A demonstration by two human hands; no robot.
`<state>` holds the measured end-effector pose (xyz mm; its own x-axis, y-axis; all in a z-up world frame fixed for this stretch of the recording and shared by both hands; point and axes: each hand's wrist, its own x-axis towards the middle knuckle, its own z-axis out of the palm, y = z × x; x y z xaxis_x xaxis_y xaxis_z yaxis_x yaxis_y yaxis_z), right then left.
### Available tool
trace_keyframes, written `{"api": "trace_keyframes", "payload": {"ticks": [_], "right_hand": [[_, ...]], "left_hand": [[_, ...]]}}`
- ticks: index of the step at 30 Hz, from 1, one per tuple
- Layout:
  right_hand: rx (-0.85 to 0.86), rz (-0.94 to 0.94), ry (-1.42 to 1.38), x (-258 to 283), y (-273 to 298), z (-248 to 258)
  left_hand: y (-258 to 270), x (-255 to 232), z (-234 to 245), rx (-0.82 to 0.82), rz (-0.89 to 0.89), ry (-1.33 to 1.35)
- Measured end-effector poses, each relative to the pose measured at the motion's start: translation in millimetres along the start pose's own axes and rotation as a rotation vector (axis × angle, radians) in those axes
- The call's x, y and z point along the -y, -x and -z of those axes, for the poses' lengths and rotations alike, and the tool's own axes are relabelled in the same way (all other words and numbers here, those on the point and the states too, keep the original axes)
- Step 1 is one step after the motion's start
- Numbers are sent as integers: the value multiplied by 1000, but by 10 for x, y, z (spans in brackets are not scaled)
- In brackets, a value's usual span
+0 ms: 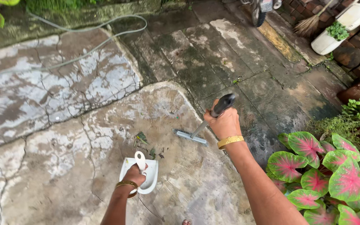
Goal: The person cleans an outdoor concrete area by picking up leaves with a dustpan and using a squeegee to move water. They also rinse a small bucket and interact with various garden items.
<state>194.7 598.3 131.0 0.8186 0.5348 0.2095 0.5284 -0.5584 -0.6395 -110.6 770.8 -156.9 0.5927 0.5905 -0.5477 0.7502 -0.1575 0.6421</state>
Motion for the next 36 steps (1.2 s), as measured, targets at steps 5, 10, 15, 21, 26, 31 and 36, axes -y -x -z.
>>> {"api": "trace_keyframes", "payload": {"ticks": [5, 10, 15, 21, 26, 31, 36], "right_hand": [[32, 38, -53, 83, 53, -135], [154, 106, 92, 208, 178, -299], [343, 150, 121, 383, 317, -261], [579, 103, 202, 517, 252, -181], [557, 196, 242, 458, 281, -218], [464, 219, 163, 365, 326, -341], [680, -219, 45, 364, 435, -521]], "left_hand": [[192, -173, 218, 92, 56, -41], [321, -369, 230, 34, 282, 299], [304, -486, 194, -24, 279, 74], [922, -1096, 5, 151, 622, -479], [1232, -969, 282, 20, 398, -1138], [1113, -864, 604, -158, 509, -688], [633, -452, 361, -217, 477, -17]]}}
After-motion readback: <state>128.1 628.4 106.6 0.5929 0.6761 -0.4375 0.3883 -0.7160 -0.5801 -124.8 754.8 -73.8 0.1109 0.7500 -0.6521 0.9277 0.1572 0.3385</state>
